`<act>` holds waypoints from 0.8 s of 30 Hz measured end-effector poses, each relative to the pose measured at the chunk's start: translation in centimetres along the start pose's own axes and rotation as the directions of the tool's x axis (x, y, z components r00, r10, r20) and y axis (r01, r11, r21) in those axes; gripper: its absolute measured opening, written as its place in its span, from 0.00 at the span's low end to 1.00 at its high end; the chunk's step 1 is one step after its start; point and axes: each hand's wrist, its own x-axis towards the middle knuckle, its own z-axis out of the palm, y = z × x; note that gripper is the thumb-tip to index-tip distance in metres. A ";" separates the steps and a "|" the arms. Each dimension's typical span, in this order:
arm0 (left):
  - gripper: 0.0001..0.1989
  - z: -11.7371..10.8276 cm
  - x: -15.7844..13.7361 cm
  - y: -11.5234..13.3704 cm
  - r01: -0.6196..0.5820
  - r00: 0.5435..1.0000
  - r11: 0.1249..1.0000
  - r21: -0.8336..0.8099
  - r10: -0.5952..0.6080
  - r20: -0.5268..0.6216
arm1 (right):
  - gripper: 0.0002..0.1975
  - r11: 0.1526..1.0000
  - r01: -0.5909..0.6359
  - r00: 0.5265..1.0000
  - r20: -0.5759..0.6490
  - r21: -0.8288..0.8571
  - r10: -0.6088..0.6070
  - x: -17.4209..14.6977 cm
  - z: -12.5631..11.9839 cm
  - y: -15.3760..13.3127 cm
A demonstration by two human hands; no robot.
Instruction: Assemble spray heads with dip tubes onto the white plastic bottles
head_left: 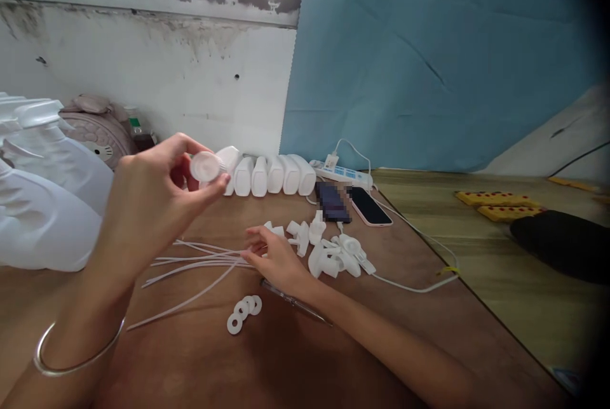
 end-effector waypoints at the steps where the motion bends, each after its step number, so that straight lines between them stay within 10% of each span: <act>1: 0.11 0.7 -0.3 0.2 -0.047 0.999 0.999 -0.006 0.047 -0.017 | 0.19 0.992 0.039 0.998 -0.047 -0.119 -0.045 -0.5 -0.3 0.2; 8: 0.12 5.9 -5.8 -1.6 -0.440 0.892 0.842 -0.313 0.451 -0.039 | 0.03 0.717 0.263 0.958 0.085 -0.646 -0.274 -5.8 -2.7 1.5; 16: 0.12 7.8 -14.0 -3.3 0.175 0.917 0.760 -0.626 0.106 0.385 | 0.03 0.452 0.330 0.907 0.146 -0.829 -0.395 -7.9 -1.6 5.2; 21: 0.13 8.9 -14.8 -3.1 0.642 0.699 0.486 -0.593 -0.052 0.713 | 0.06 0.329 0.412 0.810 0.176 -0.850 -0.560 -7.9 -1.7 5.7; 24: 0.15 9.7 -14.9 -3.4 0.714 0.644 0.408 -0.569 -0.062 0.763 | 0.09 0.333 0.430 0.786 0.166 -0.839 -0.595 -8.0 -1.9 5.7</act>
